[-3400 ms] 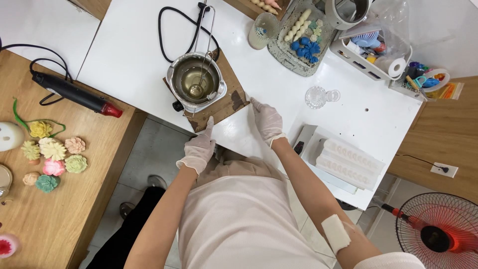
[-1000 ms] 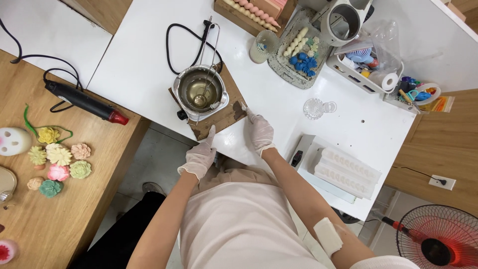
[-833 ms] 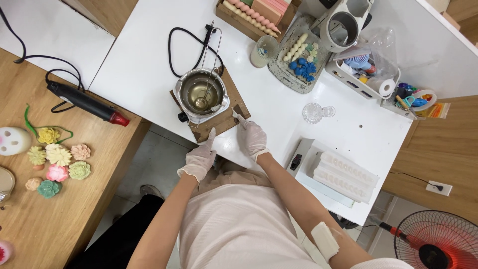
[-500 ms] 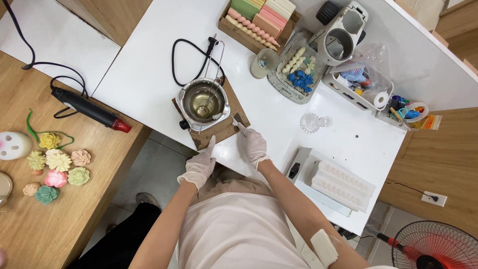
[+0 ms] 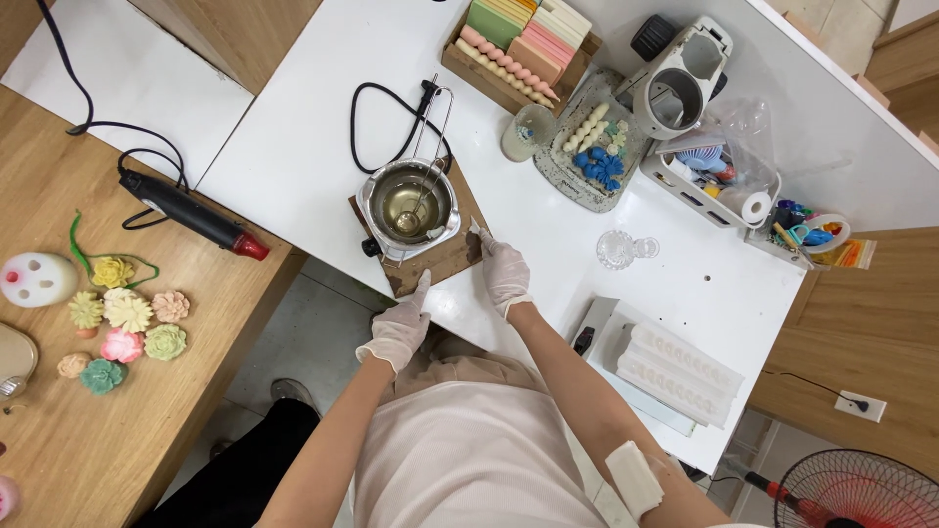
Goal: Preparing materials for candle making, including melting wax and cleaning tools.
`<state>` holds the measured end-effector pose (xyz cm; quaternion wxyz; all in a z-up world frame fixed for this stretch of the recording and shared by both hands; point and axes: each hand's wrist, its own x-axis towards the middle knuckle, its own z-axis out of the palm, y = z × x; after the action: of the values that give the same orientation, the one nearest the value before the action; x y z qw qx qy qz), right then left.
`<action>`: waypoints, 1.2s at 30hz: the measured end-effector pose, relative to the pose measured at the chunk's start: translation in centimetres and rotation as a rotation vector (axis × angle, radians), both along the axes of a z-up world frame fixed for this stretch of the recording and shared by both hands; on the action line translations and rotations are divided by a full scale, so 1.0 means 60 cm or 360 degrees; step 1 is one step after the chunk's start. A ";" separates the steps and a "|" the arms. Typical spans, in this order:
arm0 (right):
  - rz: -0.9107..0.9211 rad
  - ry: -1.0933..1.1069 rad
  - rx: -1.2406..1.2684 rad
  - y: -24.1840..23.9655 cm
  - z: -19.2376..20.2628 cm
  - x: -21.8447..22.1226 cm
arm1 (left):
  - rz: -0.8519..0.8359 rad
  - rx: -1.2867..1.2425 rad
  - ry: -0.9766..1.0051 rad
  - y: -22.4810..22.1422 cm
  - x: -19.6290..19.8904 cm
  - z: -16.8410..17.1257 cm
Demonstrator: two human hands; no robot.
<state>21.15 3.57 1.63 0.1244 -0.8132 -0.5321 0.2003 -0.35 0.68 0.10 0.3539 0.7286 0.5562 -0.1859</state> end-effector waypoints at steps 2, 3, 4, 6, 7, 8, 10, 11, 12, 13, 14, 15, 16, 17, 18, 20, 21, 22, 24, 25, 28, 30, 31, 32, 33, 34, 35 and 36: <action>0.0010 -0.0001 -0.0010 -0.003 -0.002 -0.008 | -0.0004 -0.0019 0.0012 0.002 0.001 0.009; 0.0034 0.0029 0.0038 -0.004 -0.002 -0.011 | -0.0014 -0.0061 0.0043 0.004 0.002 0.012; 0.0058 0.0059 0.0087 -0.005 -0.002 -0.014 | -0.0025 -0.0103 0.0073 0.005 0.002 0.015; 0.0027 0.0102 -0.0015 -0.002 0.020 -0.013 | -0.0025 -0.0076 0.0046 0.000 0.000 0.002; 0.0002 0.0149 -0.0118 0.001 0.031 -0.013 | -0.0018 -0.0052 0.0022 -0.002 -0.001 -0.004; 0.0004 0.0149 -0.0116 0.003 0.036 -0.004 | -0.0017 -0.0050 0.0022 0.001 0.000 -0.002; -0.0100 0.0265 -0.0094 0.004 0.046 0.011 | -0.0007 -0.0042 0.0013 0.003 0.001 0.000; -0.0099 0.0268 -0.0097 0.007 0.050 0.014 | -0.0005 -0.0044 0.0015 0.002 -0.001 0.001; -0.0003 0.0174 -0.0136 0.009 0.054 0.017 | -0.0009 -0.0071 0.0028 0.000 -0.002 0.002; 0.0092 0.0077 -0.0171 0.015 0.058 0.022 | -0.0013 -0.0094 0.0038 0.002 -0.001 0.004; 0.0092 0.0076 -0.0168 0.016 0.047 0.023 | -0.0014 -0.0092 0.0037 0.004 -0.002 0.000; 0.0248 -0.0041 -0.0156 0.015 0.037 0.026 | -0.0012 -0.0082 0.0023 0.004 -0.001 -0.005; 0.0405 -0.0158 -0.0143 0.015 0.025 0.029 | -0.0011 -0.0072 0.0008 0.004 -0.001 -0.009; 0.0409 -0.0158 -0.0145 0.012 0.020 0.026 | -0.0006 -0.0074 0.0008 0.002 -0.001 -0.016; 0.0512 -0.0168 -0.0132 0.009 0.015 0.023 | -0.0005 -0.0057 0.0002 0.000 -0.001 -0.022; 0.0626 -0.0179 -0.0115 0.006 0.010 0.016 | 0.0008 -0.0038 -0.0004 -0.001 -0.001 -0.028; 0.0642 -0.0175 -0.0167 0.004 0.010 0.012 | 0.0008 -0.0017 -0.0018 -0.002 -0.002 -0.027; 0.0659 -0.0171 -0.0220 0.001 0.010 0.007 | 0.0008 0.0004 -0.0031 -0.004 -0.002 -0.026; 0.0667 -0.0096 -0.0212 -0.007 0.018 -0.003 | 0.0068 0.0024 -0.0056 -0.014 -0.001 0.013; 0.0665 -0.0024 -0.0198 -0.006 0.023 -0.008 | 0.0120 0.0051 -0.0085 -0.014 0.000 0.032; 0.0597 -0.0008 -0.0237 -0.011 0.027 -0.028 | 0.0363 0.0197 -0.0236 -0.021 0.001 0.025; 0.0563 0.0026 -0.0248 -0.016 0.025 -0.041 | 0.0451 0.0298 -0.0283 -0.024 0.000 -0.005; 0.0522 0.0053 -0.0258 -0.018 0.024 -0.046 | 0.0532 0.0401 -0.0337 -0.025 0.000 -0.019; 0.0527 0.0052 -0.0257 -0.021 0.027 -0.055 | 0.0537 0.0403 -0.0337 -0.029 0.001 -0.026; 0.0490 0.0087 -0.0266 -0.024 0.029 -0.062 | 0.0538 0.0443 -0.0305 -0.033 0.004 -0.033; 0.0453 0.0121 -0.0274 -0.027 0.032 -0.069 | 0.0538 0.0483 -0.0273 -0.037 0.007 -0.040; 0.0456 0.0118 -0.0269 -0.029 0.041 -0.079 | 0.0542 0.0488 -0.0276 -0.037 0.008 -0.043; 0.0434 0.0146 -0.0224 -0.032 0.049 -0.089 | 0.0502 0.0494 -0.0236 -0.037 0.010 -0.046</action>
<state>15.83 1.64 4.59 0.0629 -0.7301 -0.6161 0.2889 0.24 -1.55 -2.65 0.3021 0.6899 0.6577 0.0135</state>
